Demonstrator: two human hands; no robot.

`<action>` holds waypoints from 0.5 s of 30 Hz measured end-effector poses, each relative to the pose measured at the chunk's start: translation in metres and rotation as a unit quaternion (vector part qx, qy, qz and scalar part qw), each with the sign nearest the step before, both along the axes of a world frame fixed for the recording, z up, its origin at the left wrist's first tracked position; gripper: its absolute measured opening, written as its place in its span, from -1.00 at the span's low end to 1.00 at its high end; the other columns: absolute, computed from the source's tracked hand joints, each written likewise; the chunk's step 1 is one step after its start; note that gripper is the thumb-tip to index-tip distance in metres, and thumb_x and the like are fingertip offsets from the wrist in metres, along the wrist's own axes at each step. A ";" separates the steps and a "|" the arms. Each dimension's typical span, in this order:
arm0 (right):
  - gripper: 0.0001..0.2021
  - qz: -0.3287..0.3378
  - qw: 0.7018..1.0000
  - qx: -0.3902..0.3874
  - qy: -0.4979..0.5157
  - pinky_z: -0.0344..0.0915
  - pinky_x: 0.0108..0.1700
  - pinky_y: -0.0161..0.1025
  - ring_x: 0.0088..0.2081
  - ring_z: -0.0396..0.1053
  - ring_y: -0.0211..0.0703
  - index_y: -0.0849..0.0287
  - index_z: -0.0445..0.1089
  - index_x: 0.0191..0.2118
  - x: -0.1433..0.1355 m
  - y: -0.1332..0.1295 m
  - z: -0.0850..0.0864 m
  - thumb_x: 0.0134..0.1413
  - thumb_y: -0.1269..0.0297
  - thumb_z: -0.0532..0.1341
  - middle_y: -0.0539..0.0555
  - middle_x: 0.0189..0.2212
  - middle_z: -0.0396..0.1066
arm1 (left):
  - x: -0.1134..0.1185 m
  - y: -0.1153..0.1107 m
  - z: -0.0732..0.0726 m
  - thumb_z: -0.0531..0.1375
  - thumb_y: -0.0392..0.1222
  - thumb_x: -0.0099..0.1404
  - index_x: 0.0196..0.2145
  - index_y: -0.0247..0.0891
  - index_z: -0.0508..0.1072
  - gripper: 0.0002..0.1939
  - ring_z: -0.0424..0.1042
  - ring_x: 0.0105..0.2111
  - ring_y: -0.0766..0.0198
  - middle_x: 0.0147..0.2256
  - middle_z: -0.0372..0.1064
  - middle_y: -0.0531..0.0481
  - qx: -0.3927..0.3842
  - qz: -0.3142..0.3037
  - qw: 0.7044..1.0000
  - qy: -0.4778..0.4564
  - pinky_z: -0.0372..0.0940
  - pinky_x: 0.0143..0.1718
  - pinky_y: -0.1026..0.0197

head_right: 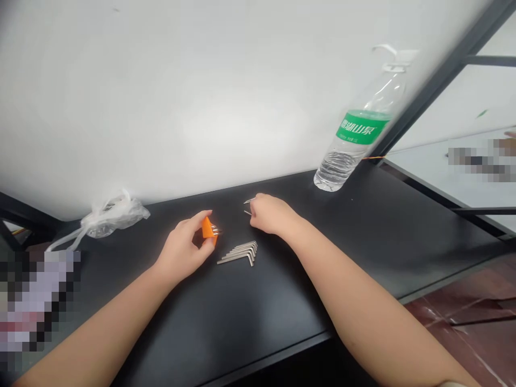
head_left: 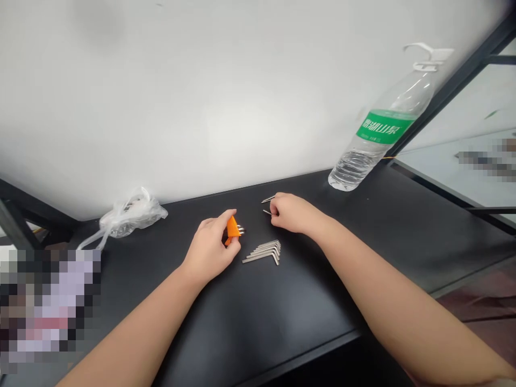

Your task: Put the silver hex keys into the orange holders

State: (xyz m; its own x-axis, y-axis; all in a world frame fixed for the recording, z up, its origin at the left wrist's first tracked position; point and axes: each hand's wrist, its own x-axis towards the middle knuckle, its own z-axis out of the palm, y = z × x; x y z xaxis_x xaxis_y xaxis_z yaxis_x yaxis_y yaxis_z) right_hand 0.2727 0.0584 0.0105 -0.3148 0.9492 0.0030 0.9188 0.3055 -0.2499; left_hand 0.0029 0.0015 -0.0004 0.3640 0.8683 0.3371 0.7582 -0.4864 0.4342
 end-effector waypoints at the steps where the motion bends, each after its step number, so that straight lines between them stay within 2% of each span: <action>1: -0.90 0.006 1.000 -0.003 -0.002 0.15 -0.35 -0.23 -0.37 0.33 -0.18 0.15 0.38 -0.44 -0.003 -0.004 0.003 0.04 0.42 0.30 0.11 -0.27 0.43 | 0.000 0.000 0.000 0.24 -0.22 0.31 0.28 -0.13 0.32 -0.41 0.51 -0.07 0.07 -0.18 0.56 0.02 0.000 0.000 1.000 0.001 0.39 0.11 -0.04; 5: -0.90 0.086 0.994 0.002 0.073 0.14 -0.33 -0.25 -0.38 0.31 -0.21 0.14 0.35 -0.36 -0.016 -0.017 0.011 0.06 0.45 0.27 0.02 -0.35 0.43 | 0.000 0.001 -0.001 0.23 -0.24 0.30 0.28 -0.13 0.32 -0.41 0.52 -0.10 0.08 -0.23 0.56 0.04 0.005 -0.003 1.000 0.006 0.39 0.10 -0.04; 9: -0.92 0.173 0.966 0.028 0.188 0.19 -0.27 -0.28 -0.35 0.31 -0.26 0.14 0.38 -0.29 -0.025 -0.025 0.020 0.18 0.47 0.21 -0.02 -0.35 0.40 | 0.000 0.002 -0.001 0.25 -0.25 0.27 0.26 -0.14 0.33 -0.40 0.54 -0.15 0.10 -0.24 0.56 0.03 0.022 -0.009 1.000 0.010 0.42 0.06 -0.01; 15: -0.88 0.216 0.954 0.052 0.201 0.21 -0.23 -0.25 -0.28 0.33 -0.20 0.15 0.46 -0.24 -0.028 -0.032 0.024 0.32 0.42 0.18 0.03 -0.30 0.39 | 0.002 0.002 0.001 0.24 -0.28 0.26 0.25 -0.13 0.32 -0.40 0.55 -0.18 0.14 -0.24 0.56 0.05 0.031 -0.022 0.999 0.014 0.42 0.04 0.04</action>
